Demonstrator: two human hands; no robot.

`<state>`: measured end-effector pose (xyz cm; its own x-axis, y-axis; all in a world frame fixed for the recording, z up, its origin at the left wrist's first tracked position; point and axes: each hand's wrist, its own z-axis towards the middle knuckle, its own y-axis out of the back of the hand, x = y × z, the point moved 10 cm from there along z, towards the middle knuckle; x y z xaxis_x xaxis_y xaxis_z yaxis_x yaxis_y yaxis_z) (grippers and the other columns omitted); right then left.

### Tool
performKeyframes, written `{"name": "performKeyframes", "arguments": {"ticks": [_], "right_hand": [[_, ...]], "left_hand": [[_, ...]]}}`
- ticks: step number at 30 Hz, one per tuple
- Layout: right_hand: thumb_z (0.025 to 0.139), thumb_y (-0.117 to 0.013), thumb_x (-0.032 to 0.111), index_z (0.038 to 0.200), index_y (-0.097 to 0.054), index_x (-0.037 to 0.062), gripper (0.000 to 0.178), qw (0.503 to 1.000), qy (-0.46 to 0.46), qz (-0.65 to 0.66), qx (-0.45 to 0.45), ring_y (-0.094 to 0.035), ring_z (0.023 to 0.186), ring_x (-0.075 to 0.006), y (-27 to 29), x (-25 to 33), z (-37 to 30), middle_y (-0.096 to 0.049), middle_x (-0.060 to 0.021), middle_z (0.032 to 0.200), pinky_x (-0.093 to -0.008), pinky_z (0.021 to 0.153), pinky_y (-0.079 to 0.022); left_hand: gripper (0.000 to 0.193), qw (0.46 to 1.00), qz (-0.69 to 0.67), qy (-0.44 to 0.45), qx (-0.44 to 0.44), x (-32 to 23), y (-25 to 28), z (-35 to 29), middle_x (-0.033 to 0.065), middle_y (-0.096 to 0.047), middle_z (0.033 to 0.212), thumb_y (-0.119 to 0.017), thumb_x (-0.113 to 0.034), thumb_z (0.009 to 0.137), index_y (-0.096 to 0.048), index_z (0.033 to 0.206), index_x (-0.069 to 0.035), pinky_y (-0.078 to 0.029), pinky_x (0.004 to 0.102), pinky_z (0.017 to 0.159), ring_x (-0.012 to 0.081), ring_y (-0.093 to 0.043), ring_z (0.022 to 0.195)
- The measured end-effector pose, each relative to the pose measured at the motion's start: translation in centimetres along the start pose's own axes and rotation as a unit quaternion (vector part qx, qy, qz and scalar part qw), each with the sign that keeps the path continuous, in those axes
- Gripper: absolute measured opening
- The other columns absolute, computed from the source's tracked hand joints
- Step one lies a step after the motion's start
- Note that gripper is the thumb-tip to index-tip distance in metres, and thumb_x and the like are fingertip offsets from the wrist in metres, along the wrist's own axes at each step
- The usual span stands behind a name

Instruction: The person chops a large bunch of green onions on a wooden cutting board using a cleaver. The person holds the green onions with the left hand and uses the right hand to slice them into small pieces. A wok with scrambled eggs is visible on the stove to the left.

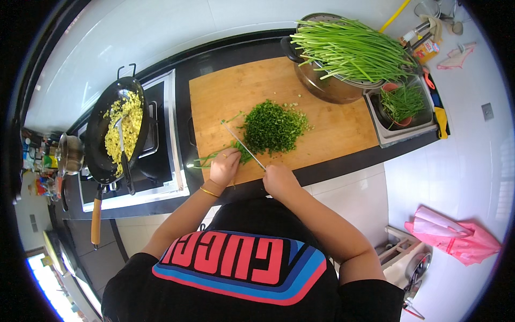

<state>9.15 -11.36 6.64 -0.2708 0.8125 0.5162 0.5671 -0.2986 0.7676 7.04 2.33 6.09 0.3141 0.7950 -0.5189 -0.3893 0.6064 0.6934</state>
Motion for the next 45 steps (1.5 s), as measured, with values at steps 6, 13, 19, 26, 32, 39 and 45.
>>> {"name": "performKeyframes", "arguments": {"ticks": [6,13,19,26,32,39,45], "right_hand": [[0.077,-0.049,0.011,0.073,-0.055,-0.0043,0.017,0.999,-0.001,-0.011,0.031,-0.057,0.069,-0.0401,-1.1,-0.3,0.6,-0.057,-0.0254,0.070,-0.0456,0.065,-0.046],[0.077,-0.046,0.009,0.078,-0.056,-0.0036,0.016,1.000,-0.011,-0.009,0.015,-0.059,0.073,-0.0390,-3.1,0.4,2.8,-0.060,-0.0249,0.075,-0.0455,0.068,-0.047],[0.078,-0.047,0.012,0.075,-0.055,-0.0031,0.018,0.998,-0.016,0.024,-0.053,-0.058,0.068,-0.0400,-3.2,0.2,4.4,-0.058,-0.0243,0.070,-0.0466,0.063,-0.046],[0.078,-0.050,0.013,0.069,-0.056,-0.0039,0.020,0.997,0.005,0.055,-0.052,-0.057,0.067,-0.0398,-0.2,-0.1,2.8,-0.057,-0.0244,0.066,-0.0469,0.063,-0.046],[0.077,-0.050,0.011,0.069,-0.056,-0.0041,0.018,1.000,0.014,0.009,-0.018,-0.057,0.067,-0.0399,0.2,0.7,0.1,-0.057,-0.0245,0.067,-0.0472,0.064,-0.045],[0.077,-0.049,0.011,0.070,-0.056,-0.0042,0.018,1.000,0.009,-0.002,-0.011,-0.058,0.068,-0.0401,-0.4,0.5,0.0,-0.058,-0.0254,0.069,-0.0468,0.066,-0.046],[0.076,-0.049,0.011,0.071,-0.057,-0.0040,0.017,0.999,0.001,-0.032,0.021,-0.059,0.070,-0.0394,-1.5,0.3,0.4,-0.058,-0.0253,0.071,-0.0462,0.066,-0.046]], "left_hand": [[0.015,1.000,0.008,-0.025,0.004,-0.4,-0.1,0.0,0.0094,-0.058,0.086,-0.057,0.001,0.067,-0.059,0.081,-0.001,-0.048,0.0332,0.067,0.0265,-0.057,0.078],[0.018,0.998,0.006,-0.064,-0.028,-0.8,-0.1,-0.3,0.0097,-0.056,0.086,-0.056,0.002,0.063,-0.058,0.081,0.001,-0.048,0.0339,0.069,0.0263,-0.057,0.079],[0.018,0.998,0.024,-0.056,-0.017,-1.1,-0.2,-0.1,0.0098,-0.057,0.087,-0.056,0.001,0.064,-0.059,0.082,0.000,-0.048,0.0328,0.068,0.0258,-0.057,0.079],[0.012,0.999,0.042,0.005,0.028,-0.3,0.0,0.1,0.0074,-0.057,0.084,-0.057,-0.002,0.068,-0.061,0.080,-0.004,-0.049,0.0317,0.062,0.0246,-0.058,0.073],[0.010,1.000,0.018,0.007,0.014,-0.1,0.3,0.0,0.0064,-0.058,0.082,-0.060,-0.004,0.071,-0.062,0.080,-0.005,-0.047,0.0332,0.059,0.0251,-0.058,0.069],[0.014,0.999,0.019,-0.034,0.011,-0.7,0.7,0.1,0.0067,-0.056,0.081,-0.056,-0.001,0.067,-0.059,0.081,-0.004,-0.048,0.0316,0.060,0.0235,-0.057,0.071],[0.017,0.998,0.006,-0.049,0.027,-0.5,0.4,-0.3,0.0080,-0.055,0.082,-0.056,0.000,0.065,-0.059,0.081,-0.002,-0.048,0.0320,0.068,0.0247,-0.056,0.077]]}}
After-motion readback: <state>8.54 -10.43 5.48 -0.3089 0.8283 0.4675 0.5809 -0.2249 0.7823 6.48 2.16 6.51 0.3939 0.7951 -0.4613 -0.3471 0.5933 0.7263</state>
